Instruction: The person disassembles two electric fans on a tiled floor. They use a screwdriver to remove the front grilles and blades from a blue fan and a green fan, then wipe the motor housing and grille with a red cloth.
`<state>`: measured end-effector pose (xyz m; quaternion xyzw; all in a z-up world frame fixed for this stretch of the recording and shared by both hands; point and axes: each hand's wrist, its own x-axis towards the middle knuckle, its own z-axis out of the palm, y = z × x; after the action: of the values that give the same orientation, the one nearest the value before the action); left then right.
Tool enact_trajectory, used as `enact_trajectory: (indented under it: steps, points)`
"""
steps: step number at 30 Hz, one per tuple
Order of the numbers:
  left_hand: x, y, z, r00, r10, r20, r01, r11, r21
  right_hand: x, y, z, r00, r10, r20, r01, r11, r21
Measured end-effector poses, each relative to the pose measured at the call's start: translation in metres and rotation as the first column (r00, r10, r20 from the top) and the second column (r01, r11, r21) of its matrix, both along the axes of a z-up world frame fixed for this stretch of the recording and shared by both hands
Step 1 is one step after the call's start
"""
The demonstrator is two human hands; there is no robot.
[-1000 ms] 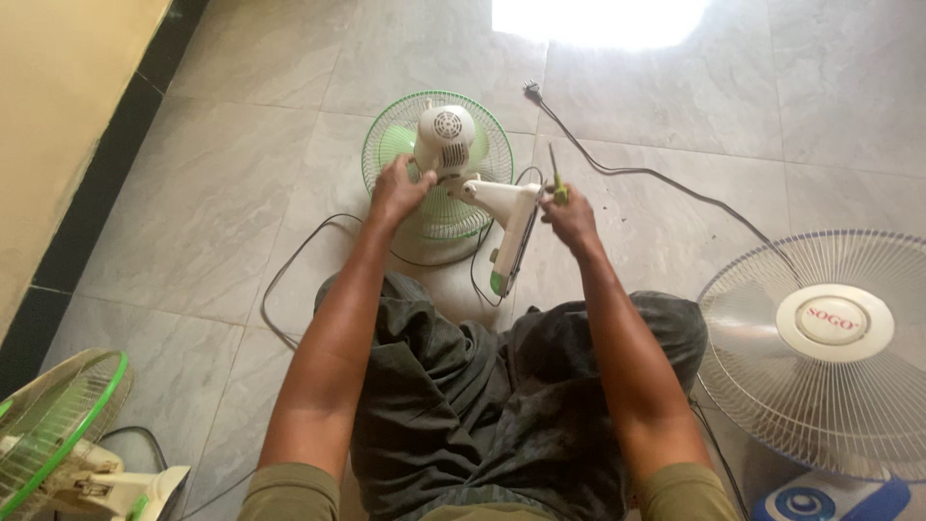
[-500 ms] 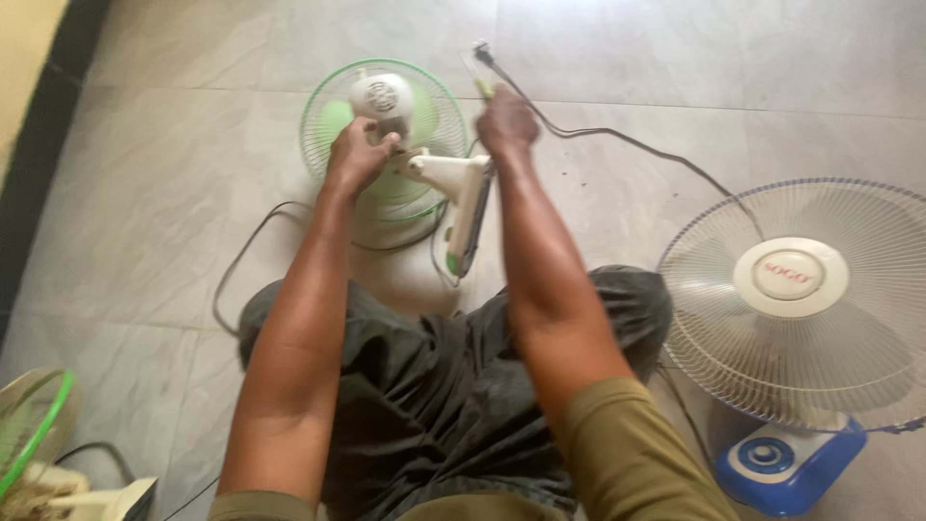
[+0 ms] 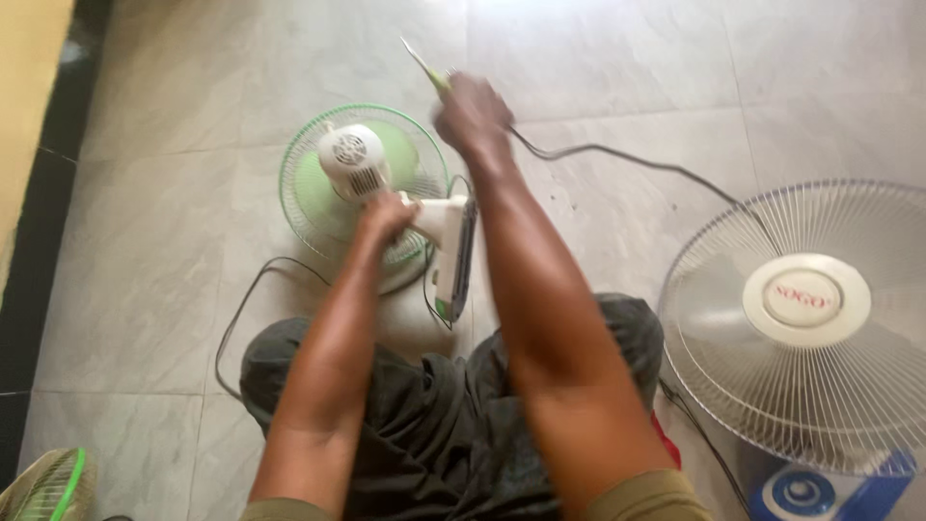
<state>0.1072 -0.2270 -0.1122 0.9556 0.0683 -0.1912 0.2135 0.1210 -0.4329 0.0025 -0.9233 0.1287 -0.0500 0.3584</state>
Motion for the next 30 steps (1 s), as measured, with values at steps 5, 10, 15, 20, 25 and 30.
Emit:
enact_trajectory:
  steps: [5, 10, 15, 20, 25, 30]
  points:
    - [-0.030, 0.004, -0.044, 0.944, 0.047, -0.328, -0.093, 0.988, -0.126, -0.059, -0.023, -0.085, 0.983, 0.101, -0.156, -0.090, 0.993, 0.081]
    - [-0.027, 0.005, -0.106, 0.926, 0.152, -0.346, -0.354, 0.674, -0.649, -0.088, -0.021, -0.159, 0.940, 0.142, -0.310, 0.122, 0.709, 0.695]
    - [0.016, 0.005, -0.151, 0.872, 0.251, -0.420, -0.489, 0.407, -0.771, -0.068, -0.009, -0.173, 0.964, 0.142, -0.227, 0.110, 0.563, 0.819]
    - [0.061, 0.029, -0.162, 0.876, 0.282, -0.392, -0.463, 0.264, -0.846, -0.034, 0.025, -0.166, 0.961, 0.153, -0.231, 0.099, 0.589, 0.802]
    - [0.064, 0.045, -0.134, 0.858, 0.367, -0.359, -0.452, 0.208, -0.868, -0.018, 0.056, -0.163, 0.969, 0.189, -0.161, 0.002, 0.643, 0.766]
    - [0.043, 0.037, -0.098, 0.910, 0.314, -0.271, -0.377, 0.351, -0.857, -0.034, 0.057, -0.161, 0.968, 0.231, -0.100, -0.113, 0.751, 0.650]
